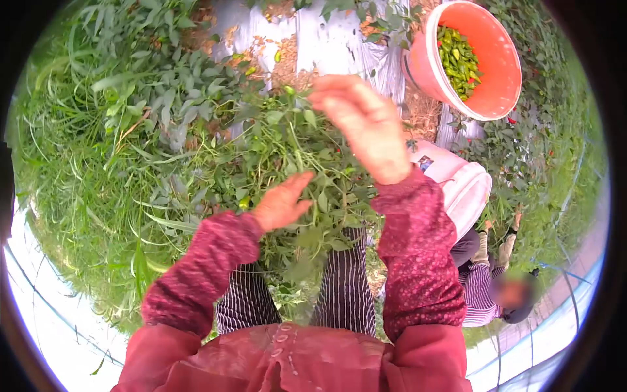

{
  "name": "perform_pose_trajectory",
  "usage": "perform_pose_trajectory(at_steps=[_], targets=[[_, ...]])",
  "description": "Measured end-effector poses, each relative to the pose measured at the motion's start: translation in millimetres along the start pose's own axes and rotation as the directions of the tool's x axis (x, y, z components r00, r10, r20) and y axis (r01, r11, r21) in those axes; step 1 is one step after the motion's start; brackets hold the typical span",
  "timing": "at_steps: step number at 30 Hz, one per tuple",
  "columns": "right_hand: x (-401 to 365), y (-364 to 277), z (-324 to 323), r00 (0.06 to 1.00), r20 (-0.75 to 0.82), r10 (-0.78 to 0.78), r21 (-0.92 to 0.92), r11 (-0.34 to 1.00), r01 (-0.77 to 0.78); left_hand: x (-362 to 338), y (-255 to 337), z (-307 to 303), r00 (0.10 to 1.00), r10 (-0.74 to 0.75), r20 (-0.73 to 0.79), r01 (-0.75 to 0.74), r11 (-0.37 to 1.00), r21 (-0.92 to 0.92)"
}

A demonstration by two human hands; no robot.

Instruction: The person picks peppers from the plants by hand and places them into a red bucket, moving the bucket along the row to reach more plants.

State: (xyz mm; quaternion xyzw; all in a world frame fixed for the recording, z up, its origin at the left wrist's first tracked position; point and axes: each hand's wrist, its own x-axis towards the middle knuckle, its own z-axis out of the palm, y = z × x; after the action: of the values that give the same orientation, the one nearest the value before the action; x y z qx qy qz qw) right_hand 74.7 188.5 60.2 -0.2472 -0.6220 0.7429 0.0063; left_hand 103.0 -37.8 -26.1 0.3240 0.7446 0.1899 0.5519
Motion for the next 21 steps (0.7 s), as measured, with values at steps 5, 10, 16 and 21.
perform_pose_trajectory(at_steps=[5,10,16,21], targets=[[6,102,86,0.864,0.444,0.238,-0.669,0.729,0.143,-9,1,3,0.983,0.170,-0.075,-0.168,0.985,0.041],[-17,150,110,0.781,0.425,0.457,-0.905,0.190,0.381,-44,-46,-21,0.912,0.383,-0.150,-0.384,0.923,0.022],[-43,171,56,0.691,0.458,0.559,-0.877,0.156,0.454,6,-152,-70,0.862,-0.070,-0.502,0.092,0.996,0.020],[-34,170,40,0.654,0.483,0.582,-0.870,0.230,0.437,33,-171,-56,0.937,-0.345,0.051,0.346,0.938,-0.011]])
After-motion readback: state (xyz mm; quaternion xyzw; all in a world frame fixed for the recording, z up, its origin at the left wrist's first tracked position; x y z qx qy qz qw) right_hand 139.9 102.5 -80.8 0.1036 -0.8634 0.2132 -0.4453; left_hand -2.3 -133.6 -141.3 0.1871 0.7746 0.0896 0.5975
